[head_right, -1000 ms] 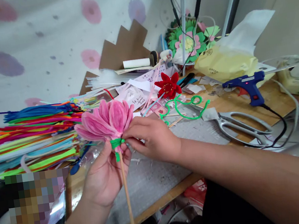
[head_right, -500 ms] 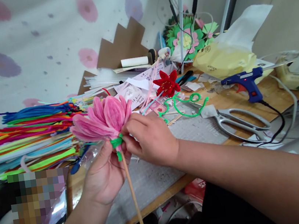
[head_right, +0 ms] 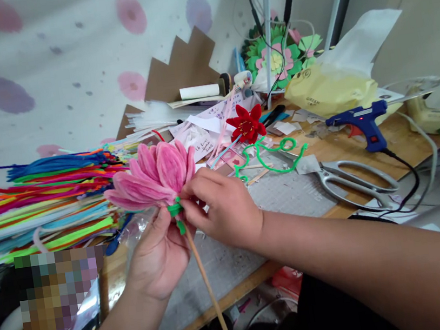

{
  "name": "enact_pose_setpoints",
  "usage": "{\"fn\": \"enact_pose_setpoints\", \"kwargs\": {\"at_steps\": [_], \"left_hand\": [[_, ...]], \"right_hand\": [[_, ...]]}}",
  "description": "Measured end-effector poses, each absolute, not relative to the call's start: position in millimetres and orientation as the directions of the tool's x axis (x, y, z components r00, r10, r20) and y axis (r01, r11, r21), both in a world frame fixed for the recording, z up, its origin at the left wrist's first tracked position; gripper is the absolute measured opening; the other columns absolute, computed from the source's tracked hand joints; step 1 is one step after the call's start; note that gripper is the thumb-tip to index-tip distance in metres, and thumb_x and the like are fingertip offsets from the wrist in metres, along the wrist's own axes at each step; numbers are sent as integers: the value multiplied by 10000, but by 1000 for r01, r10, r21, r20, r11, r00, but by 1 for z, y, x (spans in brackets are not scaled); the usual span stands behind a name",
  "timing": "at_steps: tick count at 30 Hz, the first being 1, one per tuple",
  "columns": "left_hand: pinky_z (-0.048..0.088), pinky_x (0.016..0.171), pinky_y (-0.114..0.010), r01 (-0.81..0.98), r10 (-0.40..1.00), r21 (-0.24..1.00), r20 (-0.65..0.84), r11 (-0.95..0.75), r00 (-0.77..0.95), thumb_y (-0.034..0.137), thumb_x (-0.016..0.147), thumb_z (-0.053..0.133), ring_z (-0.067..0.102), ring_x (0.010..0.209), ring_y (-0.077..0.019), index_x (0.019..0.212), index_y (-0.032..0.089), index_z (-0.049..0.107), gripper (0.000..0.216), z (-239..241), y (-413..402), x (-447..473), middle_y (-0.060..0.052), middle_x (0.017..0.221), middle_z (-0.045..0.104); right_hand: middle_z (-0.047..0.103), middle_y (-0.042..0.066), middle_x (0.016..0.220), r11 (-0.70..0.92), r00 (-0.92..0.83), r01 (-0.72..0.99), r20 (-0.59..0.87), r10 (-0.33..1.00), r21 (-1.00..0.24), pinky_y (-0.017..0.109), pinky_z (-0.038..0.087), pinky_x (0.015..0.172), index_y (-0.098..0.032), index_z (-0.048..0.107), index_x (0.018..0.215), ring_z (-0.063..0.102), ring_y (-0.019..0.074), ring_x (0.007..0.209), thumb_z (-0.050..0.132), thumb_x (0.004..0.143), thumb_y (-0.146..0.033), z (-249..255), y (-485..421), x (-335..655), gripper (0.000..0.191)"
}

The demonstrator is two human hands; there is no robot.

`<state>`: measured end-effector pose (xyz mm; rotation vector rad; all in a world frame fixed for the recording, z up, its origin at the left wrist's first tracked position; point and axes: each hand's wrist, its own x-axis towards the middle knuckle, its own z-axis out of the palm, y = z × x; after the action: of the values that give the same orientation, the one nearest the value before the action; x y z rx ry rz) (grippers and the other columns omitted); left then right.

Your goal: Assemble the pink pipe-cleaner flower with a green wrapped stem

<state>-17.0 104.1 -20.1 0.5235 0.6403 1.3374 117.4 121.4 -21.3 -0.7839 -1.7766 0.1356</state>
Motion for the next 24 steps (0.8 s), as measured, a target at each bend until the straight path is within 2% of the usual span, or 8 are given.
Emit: {"fn": "enact_pose_setpoints", "kwargs": {"at_steps": [6,10,17,24], "left_hand": [[536,595,-153,-740,982,653,-180,161,55,153,616,804,636,602,-75,741,150,631,214,-25,104,-19,4,703,694],[528,603,-158,-715,982,681,-182,157,42,155,590,820,633,591,-75,719,160,606,250,-24,102,-19,18,673,681],[501,614,-188,-610,998,792,-53,30,-21,136,615,794,630,672,-93,852,196,614,304,-24,100,-17,27,770,667],[491,659,-187,-547,995,833,43,-84,-88,129,623,785,622,717,-98,799,177,620,246,-27,101,-16,2,789,681]], "right_hand": [[646,63,882,826,-220,428,844,489,-367,262,498,667,-172,612,967,608,140,798,538,852,-149,-31,122,118,139],[653,43,832,819,-198,411,838,509,-401,254,494,658,-175,606,911,603,128,759,556,838,-122,-29,123,119,103],[620,9,693,768,-157,419,795,586,-484,225,446,591,-161,588,762,561,106,647,584,788,-99,-20,120,117,67],[596,-15,644,746,-169,419,763,624,-517,198,411,577,-154,570,711,536,85,606,582,758,-69,-13,115,116,98]]}}
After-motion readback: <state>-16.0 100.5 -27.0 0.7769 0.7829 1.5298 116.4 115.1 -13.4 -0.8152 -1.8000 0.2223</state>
